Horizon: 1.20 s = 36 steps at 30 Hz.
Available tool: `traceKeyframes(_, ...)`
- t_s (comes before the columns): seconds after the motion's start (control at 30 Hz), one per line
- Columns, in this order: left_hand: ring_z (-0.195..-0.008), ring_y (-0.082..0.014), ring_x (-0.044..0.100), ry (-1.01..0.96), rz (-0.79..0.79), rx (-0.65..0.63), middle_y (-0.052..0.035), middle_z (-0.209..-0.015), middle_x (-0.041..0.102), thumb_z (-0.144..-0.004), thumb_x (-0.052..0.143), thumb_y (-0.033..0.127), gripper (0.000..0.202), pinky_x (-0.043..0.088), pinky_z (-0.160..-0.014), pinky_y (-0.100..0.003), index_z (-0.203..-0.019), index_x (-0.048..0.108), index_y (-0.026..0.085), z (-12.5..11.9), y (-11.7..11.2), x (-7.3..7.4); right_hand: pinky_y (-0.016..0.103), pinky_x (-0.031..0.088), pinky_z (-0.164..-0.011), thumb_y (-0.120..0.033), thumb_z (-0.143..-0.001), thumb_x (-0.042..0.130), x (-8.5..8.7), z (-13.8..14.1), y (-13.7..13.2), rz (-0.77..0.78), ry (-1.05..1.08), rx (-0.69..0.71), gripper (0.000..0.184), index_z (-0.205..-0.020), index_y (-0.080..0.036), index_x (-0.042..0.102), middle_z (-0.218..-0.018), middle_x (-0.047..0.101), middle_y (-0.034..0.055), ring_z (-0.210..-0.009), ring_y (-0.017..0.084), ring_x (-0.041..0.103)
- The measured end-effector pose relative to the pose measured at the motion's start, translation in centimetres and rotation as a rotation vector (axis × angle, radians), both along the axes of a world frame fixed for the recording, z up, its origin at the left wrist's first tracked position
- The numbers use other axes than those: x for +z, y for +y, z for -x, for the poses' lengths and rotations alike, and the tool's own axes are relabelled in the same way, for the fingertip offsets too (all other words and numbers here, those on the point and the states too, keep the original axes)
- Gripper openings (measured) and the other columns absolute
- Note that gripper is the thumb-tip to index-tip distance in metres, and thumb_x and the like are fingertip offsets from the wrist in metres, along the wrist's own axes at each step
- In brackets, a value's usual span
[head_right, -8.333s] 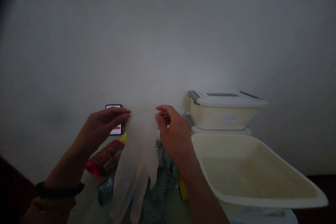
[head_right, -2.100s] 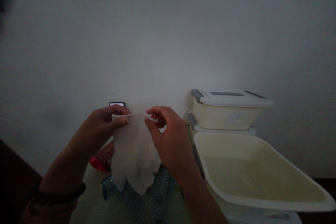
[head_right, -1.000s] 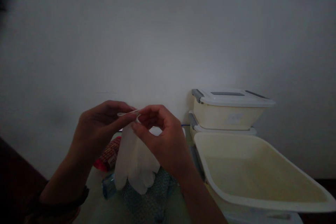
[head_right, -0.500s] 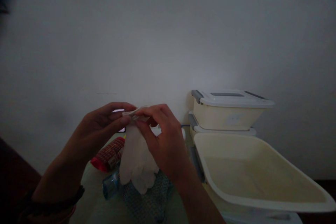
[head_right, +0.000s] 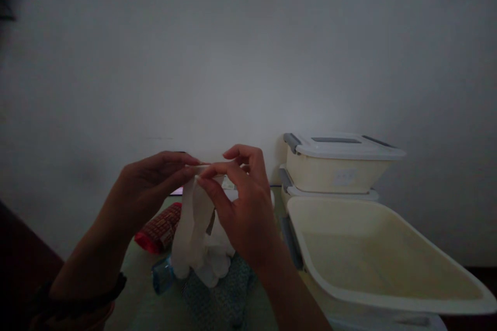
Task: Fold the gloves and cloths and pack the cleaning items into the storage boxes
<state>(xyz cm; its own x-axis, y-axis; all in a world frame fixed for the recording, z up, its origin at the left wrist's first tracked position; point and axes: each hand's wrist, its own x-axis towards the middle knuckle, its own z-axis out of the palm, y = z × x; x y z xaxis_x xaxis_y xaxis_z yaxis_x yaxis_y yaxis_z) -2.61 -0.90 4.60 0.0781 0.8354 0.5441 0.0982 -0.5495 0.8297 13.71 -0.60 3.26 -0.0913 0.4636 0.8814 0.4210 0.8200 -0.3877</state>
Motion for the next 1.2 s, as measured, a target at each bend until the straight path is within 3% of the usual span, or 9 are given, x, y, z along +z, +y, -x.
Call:
traceKeyframes(0.2,-0.069,-0.0133,0.070,-0.018,0.039,-0.055,-0.0017,-0.078,0.075,-0.077,0.068,0.018,0.017,0.056,-0.065,-0.020,-0.093,0.067,0.021,-0.12,-0.19,0.17,0.035,0.044,-0.088,-0.021,-0.081,0.066,-0.10,0.24,0.16,-0.010,0.010,0.012,0.005,-0.085,-0.023,0.066,-0.103,0.048,0.0038,-0.100,0.017,0.052)
traceKeyframes(0.5,-0.086,-0.0172,0.069,0.037,0.067,-0.190,-0.0052,-0.094,0.074,-0.084,0.061,0.020,0.019,0.055,-0.070,-0.023,-0.102,0.065,0.021,0.24,-0.36,-0.24,0.034,0.044,-0.088,-0.021,-0.080,0.066,-0.37,0.11,0.34,-0.005,0.039,0.020,0.004,-0.084,-0.023,0.065,-0.099,0.049,0.0034,-0.101,0.017,0.052)
traceKeyframes(0.97,-0.083,-0.0183,0.069,0.042,0.092,-0.275,-0.0075,-0.098,0.073,-0.087,0.055,0.021,0.027,0.055,-0.072,-0.029,-0.114,0.056,0.021,-0.02,-0.76,-0.18,0.034,0.044,-0.088,-0.020,-0.079,0.067,-0.39,0.30,0.43,-0.009,0.058,0.028,0.007,-0.085,-0.024,0.065,-0.098,0.048,0.0025,-0.100,0.017,0.051)
traceKeyframes(1.1,-0.088,-0.0200,0.068,0.047,0.097,-0.293,-0.0083,-0.100,0.072,-0.085,0.059,0.021,0.028,0.056,-0.071,-0.028,-0.113,0.056,0.021,0.02,-1.03,-0.01,0.035,0.046,-0.084,-0.020,-0.077,0.069,-0.39,0.29,0.47,0.010,0.099,0.020,0.012,-0.086,-0.025,0.061,-0.096,0.048,0.0022,-0.095,0.018,0.052)
traceKeyframes(1.2,-0.081,-0.0175,0.069,0.062,0.079,-0.259,-0.0051,-0.091,0.073,-0.086,0.059,0.022,0.019,0.055,-0.066,-0.024,-0.105,0.060,0.022,0.15,-0.86,-0.16,0.035,0.046,-0.081,-0.021,-0.076,0.070,-0.40,0.22,0.49,0.025,0.117,0.036,0.013,-0.084,-0.025,0.060,-0.094,0.048,0.0018,-0.092,0.017,0.051)
